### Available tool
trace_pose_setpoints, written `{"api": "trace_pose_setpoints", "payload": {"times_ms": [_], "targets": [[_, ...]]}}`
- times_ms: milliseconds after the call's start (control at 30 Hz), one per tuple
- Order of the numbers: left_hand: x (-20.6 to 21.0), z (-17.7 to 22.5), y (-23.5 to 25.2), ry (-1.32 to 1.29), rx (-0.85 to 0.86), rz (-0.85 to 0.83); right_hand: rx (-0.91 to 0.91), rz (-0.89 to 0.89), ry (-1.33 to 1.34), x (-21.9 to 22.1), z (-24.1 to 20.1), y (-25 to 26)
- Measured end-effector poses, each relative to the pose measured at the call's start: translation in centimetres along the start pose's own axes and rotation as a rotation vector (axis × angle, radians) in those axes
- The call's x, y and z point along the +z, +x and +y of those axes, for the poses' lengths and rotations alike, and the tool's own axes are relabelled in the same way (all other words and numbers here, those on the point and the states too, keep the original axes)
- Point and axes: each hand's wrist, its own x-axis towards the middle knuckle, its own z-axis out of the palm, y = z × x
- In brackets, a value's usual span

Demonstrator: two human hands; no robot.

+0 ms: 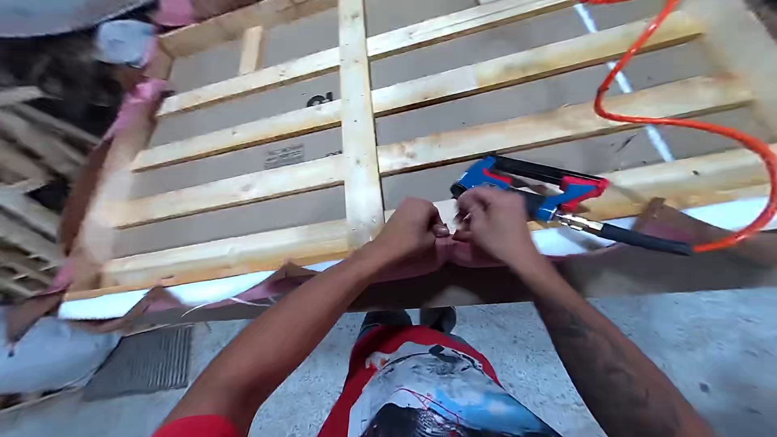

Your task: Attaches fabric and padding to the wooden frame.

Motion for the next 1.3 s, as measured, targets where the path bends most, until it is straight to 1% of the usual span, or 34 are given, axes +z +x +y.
{"api": "trace_pose_setpoints", "payload": {"times_ms": [67,100,167,233,300,333,400,467,533,600,667,700,767,867,900,1000,1100,1167,1233,1300], "targets": [[0.1,-0.8,1.0,-0.071,0.023,-0.027,0.068,0.044,-0.260,-3.4,1.6,1.9],[0.2,-1.1,1.2,-0.095,0.034,-0.077,0.134,0.000,-0.388,-4.4,2.7,2.9],[0.2,-1.7,1.8,-0.147,0.052,-0.185,0.310,-0.169,-0.536,-5.2,3.3,4.4],[-0.2,-2.0,3.0,-0.182,0.090,-0.239,0.356,-0.313,-0.569,-5.2,2.7,5.9],[0.0,-2.5,3.4,-0.234,0.123,-0.270,0.416,-0.494,-0.571,-3.8,2.5,6.2],[0.0,-2.9,3.6,-0.254,0.144,-0.284,0.439,-0.506,-0.562,-3.2,2.6,6.2],[0.1,-3.6,4.0,-0.305,0.187,-0.326,0.497,-0.401,-0.513,-3.8,1.7,5.4],[-0.2,-4.3,4.8,-0.340,0.233,-0.372,0.533,-0.216,-0.431,-6.5,-2.4,3.1],[0.1,-5.0,5.1,-0.375,0.281,-0.426,0.598,-0.034,-0.376,-7.9,-7.8,-1.6],[0.4,-5.4,5.8,-0.397,0.335,-0.475,0.713,0.097,-0.209,-7.4,-12.7,-6.1],[0.4,-5.6,6.5,-0.413,0.395,-0.511,0.777,0.182,-0.017,-4.5,-15.6,-9.0],[0.3,-5.8,6.9,-0.419,0.418,-0.528,0.800,0.188,0.026,-2.8,-16.2,-9.8],[0.4,-6.1,7.3,-0.435,0.468,-0.540,0.833,0.173,0.014,0.1,-16.5,-10.6],[0.8,-6.4,7.6,-0.463,0.530,-0.523,0.860,0.177,-0.152,2.6,-16.3,-10.2],[0.9,-6.5,7.7,-0.462,0.537,-0.518,0.829,0.187,-0.169,3.1,-15.7,-10.1],[0.9,-6.5,7.7,-0.434,0.526,-0.535,0.821,0.176,-0.237,3.5,-15.4,-9.1],[0.5,-6.3,7.6,-0.410,0.477,-0.575,0.883,0.175,-0.291,3.0,-17.1,-8.4],[-0.6,-6.4,7.0,-0.453,0.412,-0.563,0.844,0.165,-0.306,2.3,-17.8,-9.0],[-2.6,-6.7,5.1,-0.437,0.331,-0.523,0.857,0.176,-0.277,1.5,-18.4,-10.0],[-4.5,-7.0,1.5,-0.304,0.270,-0.481,0.903,0.252,-0.198,1.4,-18.8,-11.2]]}}
